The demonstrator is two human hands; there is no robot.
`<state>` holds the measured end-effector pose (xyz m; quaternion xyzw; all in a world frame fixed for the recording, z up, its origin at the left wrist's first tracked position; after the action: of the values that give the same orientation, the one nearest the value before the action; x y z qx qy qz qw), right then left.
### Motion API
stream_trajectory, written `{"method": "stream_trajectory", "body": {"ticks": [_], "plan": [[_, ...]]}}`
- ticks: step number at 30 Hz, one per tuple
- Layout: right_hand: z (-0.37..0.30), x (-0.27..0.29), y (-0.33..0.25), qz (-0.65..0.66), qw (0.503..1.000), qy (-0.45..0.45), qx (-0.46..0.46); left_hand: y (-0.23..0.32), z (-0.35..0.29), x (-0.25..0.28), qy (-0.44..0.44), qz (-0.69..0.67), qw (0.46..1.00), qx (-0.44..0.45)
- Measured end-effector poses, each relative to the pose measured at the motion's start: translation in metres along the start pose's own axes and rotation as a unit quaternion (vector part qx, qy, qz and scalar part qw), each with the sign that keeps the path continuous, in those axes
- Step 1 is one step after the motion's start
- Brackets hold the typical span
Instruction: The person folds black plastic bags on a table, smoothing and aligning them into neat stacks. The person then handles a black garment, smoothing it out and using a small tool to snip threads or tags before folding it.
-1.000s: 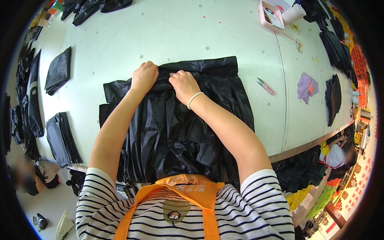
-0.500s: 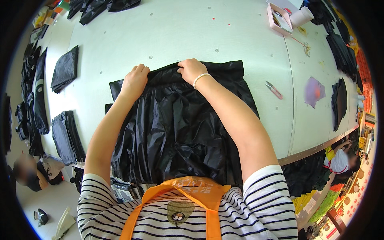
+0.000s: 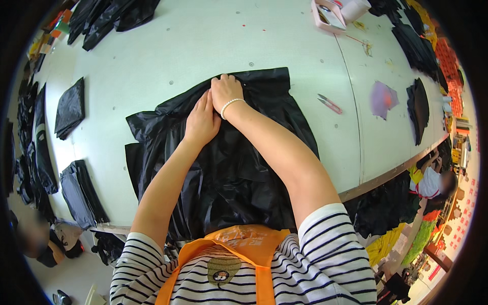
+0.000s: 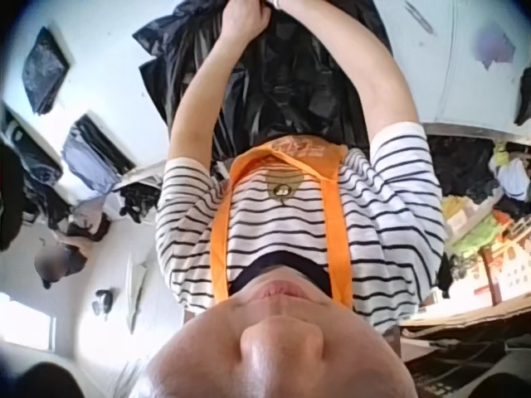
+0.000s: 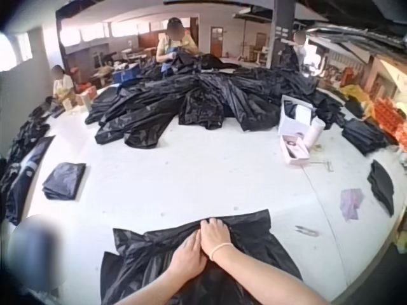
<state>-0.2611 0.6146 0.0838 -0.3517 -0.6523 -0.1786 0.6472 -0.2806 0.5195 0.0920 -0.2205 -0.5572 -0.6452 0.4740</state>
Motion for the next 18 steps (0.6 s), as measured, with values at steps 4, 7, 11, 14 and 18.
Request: {"method": "stream_trajectory", "body": {"ticks": [4, 7, 11, 14, 18], "plan": [[-0.031, 0.016, 0.007, -0.028, 0.999, 0.016, -0.003, 0.01, 0.013, -0.013, -0.031, 0.079, 0.996, -0.016], [-0.048, 0.017, 0.008, -0.034, 0.999, 0.021, -0.035, 0.016, 0.018, -0.023, -0.077, 0.129, 0.989, 0.004], [-0.056, 0.015, 0.015, -0.028, 0.998, 0.024, -0.057, 0.025, 0.024, -0.034, -0.108, 0.231, 0.967, -0.001], [-0.057, 0.02, 0.024, 0.011, 0.996, 0.055, -0.066, 0.025, 0.039, -0.041, -0.161, 0.275, 0.948, 0.008], [-0.049, 0.053, 0.064, 0.125, 0.977, 0.172, -0.03, 0.025, 0.047, -0.032, -0.079, 0.224, 0.971, 0.015]]}}
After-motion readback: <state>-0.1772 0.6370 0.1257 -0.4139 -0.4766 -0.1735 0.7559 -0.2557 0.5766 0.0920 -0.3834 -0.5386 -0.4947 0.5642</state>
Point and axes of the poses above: each hand's wrist, its own z-axis towards the middle knuckle, its own x-axis out of the back of the hand, y = z × x, the point moved 9 cm from there along z, towards the middle knuckle, and after that the axes turned 3 degrees about -z, right-handed, at the moved point
